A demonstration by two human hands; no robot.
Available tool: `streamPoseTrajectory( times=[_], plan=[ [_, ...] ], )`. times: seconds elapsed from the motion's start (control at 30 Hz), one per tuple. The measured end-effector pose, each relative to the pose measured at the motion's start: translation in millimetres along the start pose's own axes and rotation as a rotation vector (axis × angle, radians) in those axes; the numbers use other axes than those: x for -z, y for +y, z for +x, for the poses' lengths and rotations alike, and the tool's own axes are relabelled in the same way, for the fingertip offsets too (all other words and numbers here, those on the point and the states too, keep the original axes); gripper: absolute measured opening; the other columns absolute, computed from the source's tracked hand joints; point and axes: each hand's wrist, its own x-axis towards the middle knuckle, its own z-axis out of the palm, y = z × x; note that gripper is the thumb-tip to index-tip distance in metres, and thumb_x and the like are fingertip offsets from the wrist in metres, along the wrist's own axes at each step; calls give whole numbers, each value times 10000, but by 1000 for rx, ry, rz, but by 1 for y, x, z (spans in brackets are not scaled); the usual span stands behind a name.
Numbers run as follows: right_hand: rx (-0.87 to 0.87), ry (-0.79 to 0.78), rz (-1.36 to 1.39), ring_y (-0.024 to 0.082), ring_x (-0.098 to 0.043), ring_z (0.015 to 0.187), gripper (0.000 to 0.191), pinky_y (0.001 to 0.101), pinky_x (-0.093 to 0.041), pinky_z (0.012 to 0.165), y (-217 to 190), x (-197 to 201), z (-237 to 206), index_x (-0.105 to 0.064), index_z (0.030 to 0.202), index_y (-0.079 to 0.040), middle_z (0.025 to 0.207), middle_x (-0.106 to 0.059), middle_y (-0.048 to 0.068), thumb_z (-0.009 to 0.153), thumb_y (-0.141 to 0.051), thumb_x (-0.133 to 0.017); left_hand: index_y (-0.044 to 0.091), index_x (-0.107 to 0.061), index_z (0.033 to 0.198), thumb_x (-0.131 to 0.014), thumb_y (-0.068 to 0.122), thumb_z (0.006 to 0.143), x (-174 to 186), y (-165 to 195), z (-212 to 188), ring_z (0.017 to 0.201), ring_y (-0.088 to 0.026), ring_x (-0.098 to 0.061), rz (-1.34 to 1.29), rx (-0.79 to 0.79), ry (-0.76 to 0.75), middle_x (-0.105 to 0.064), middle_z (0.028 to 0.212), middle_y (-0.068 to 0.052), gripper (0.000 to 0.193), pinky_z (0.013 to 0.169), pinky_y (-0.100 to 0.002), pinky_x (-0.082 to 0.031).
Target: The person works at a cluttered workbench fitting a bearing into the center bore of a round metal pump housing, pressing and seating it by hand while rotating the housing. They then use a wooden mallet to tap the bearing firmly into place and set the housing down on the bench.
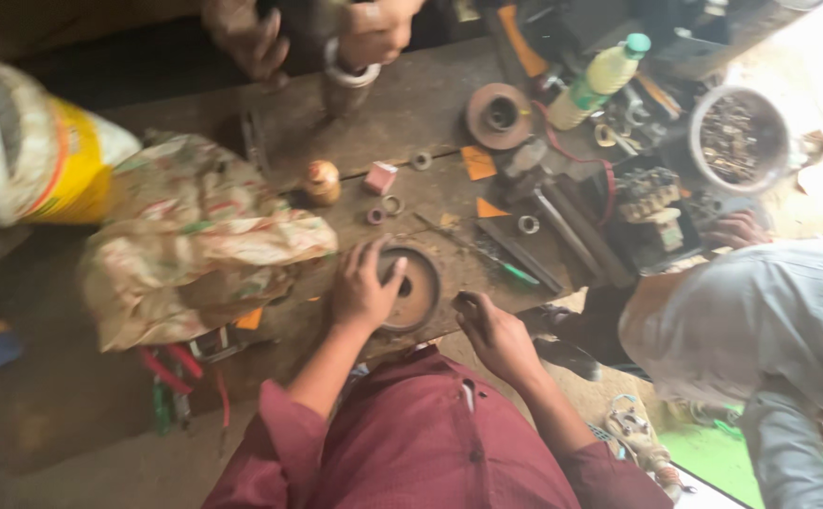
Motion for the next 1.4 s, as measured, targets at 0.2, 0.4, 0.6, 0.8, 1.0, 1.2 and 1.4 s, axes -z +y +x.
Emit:
streamPoseTrajectory(
  times=[0.2,0.4,0.6,0.8,1.0,1.2,1.4],
  plan=[
    [49,-7,31,343,-713,1062,343,426,-562,848,36,44,9,-562,1261,-73,1150,-763,116,976,-257,-617,114,-661,1295,-697,336,935,-5,28,2,1140,-389,-629,6,18,-14,-680,1207,-167,424,964,-476,-506],
    [130,-74,94,305,-745,1030,328,404,-587,842,63,62,20,-579,1252,-91,1141,-764,107,970,-252,-630,119,-664,1308,-692,333,933,-18,40,5,1136,-394,-631,5,125,-67,-679,1203,-177,432,944,-477,-508],
    [160,-189,95,324,-739,973,304,431,-581,811,78,69,18,-601,1243,-109,1078,-761,116,981,-257,-641,76,-669,1283,-686,299,956,-33,44,2,1153,-400,-632,13,96,-37,-681,1217,-187,397,985,-482,-504],
    [238,-131,173,342,-730,1039,308,418,-575,844,80,76,20,-586,1260,-85,1148,-759,123,989,-226,-627,76,-664,1273,-692,300,949,-32,47,3,1111,-394,-655,-20,142,-44,-685,1202,-185,395,935,-463,-527],
    [213,-153,114,359,-725,1034,322,423,-572,817,67,56,18,-584,1250,-87,1147,-761,123,961,-215,-645,100,-668,1253,-697,295,939,-17,44,1,1115,-396,-654,-11,108,-21,-695,1228,-167,371,930,-470,-525],
    [82,-41,35,359,-720,777,395,441,-546,683,44,24,7,-616,1287,-139,857,-727,152,920,-253,-705,132,-648,1308,-703,377,914,-3,28,-11,1076,-397,-647,18,316,-121,-666,1198,-185,467,884,-491,-524],
    [23,-12,-90,345,-699,707,401,461,-525,656,25,-8,-3,-626,1309,-161,757,-689,154,955,-345,-667,99,-613,1304,-716,404,889,30,19,-25,1141,-376,-643,90,-10,122,-595,1298,-140,525,950,-480,-522]
  ],
)
